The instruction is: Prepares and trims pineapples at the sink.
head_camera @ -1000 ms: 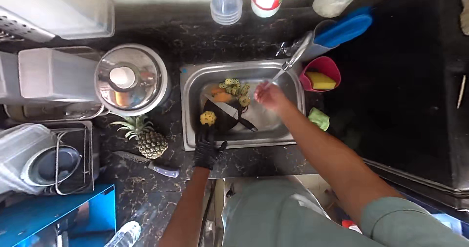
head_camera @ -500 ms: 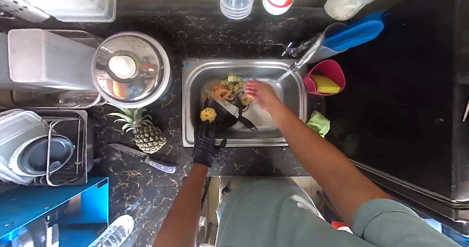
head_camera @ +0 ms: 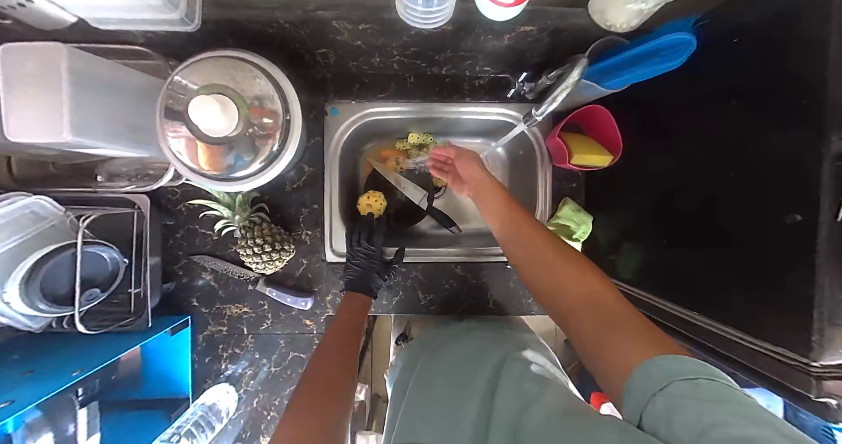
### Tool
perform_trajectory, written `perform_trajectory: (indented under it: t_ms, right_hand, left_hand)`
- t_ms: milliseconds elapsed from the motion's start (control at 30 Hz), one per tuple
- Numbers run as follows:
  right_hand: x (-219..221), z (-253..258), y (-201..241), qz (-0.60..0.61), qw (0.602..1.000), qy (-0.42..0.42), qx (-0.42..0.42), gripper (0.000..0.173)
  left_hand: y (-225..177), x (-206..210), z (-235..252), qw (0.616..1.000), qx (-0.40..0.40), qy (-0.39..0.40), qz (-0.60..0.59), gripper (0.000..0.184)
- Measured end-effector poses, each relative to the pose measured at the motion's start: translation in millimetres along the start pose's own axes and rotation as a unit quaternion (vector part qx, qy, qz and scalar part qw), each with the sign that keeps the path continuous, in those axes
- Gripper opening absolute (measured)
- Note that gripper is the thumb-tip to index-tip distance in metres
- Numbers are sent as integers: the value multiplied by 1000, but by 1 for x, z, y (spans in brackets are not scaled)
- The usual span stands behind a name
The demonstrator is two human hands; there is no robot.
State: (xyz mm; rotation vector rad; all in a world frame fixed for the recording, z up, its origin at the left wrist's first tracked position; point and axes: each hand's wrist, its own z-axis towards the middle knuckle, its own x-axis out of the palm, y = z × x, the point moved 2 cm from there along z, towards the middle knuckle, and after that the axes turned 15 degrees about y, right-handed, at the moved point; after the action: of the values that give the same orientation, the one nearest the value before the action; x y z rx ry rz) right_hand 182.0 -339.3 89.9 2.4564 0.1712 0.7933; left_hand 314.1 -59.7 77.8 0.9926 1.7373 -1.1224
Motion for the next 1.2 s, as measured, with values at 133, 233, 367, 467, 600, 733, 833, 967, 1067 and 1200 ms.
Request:
perform_trajectory:
  t_ms: [133,233,367,467,600,733,833,967,1067,1200]
  right_hand:
    - [-35,-29,29,124,989,-2,-75,33]
    - [-52,-47,55,204,971,-5,-120,25]
    - [-34,-40,36,-8,992,-33,-122,32]
    - [-3,-26,-29,-220,975,26,19,44]
    - [-5,-29,-51,-150,988,15,24,45]
    - [-45,-42,11,105,991,-21,-75,30]
    - [-50,-49,50,188,973,-14,-131,26]
    - [-23,-47,11,-213,973,71,-45,40]
    - [-22,-39,-66,-604,788,69,100,59]
    - [-46,-28,-93,-698,694,48,169,61]
  left_hand:
    - [0,-3,0,1000,5,-10,-3,89]
    - [-2,-4,-1,1000,-6,12,1,89]
    - [-1,-3,-1,1000,-6,9,6,88]
    - [-1,-2,0,1000,-5,4,3,87]
    - [-3,-3,1,1000,-10,16,-8,88]
    - [-1,-4,0,1000,-3,10,-20,89]
    - [-1,-1,1,1000,-4,14,-6,90]
    - [0,-1,1,1000,-4,9,5,90]
    - [0,-1,0,1000,-5,8,13,89]
    - [1,0,1,1000,0,-4,22,89]
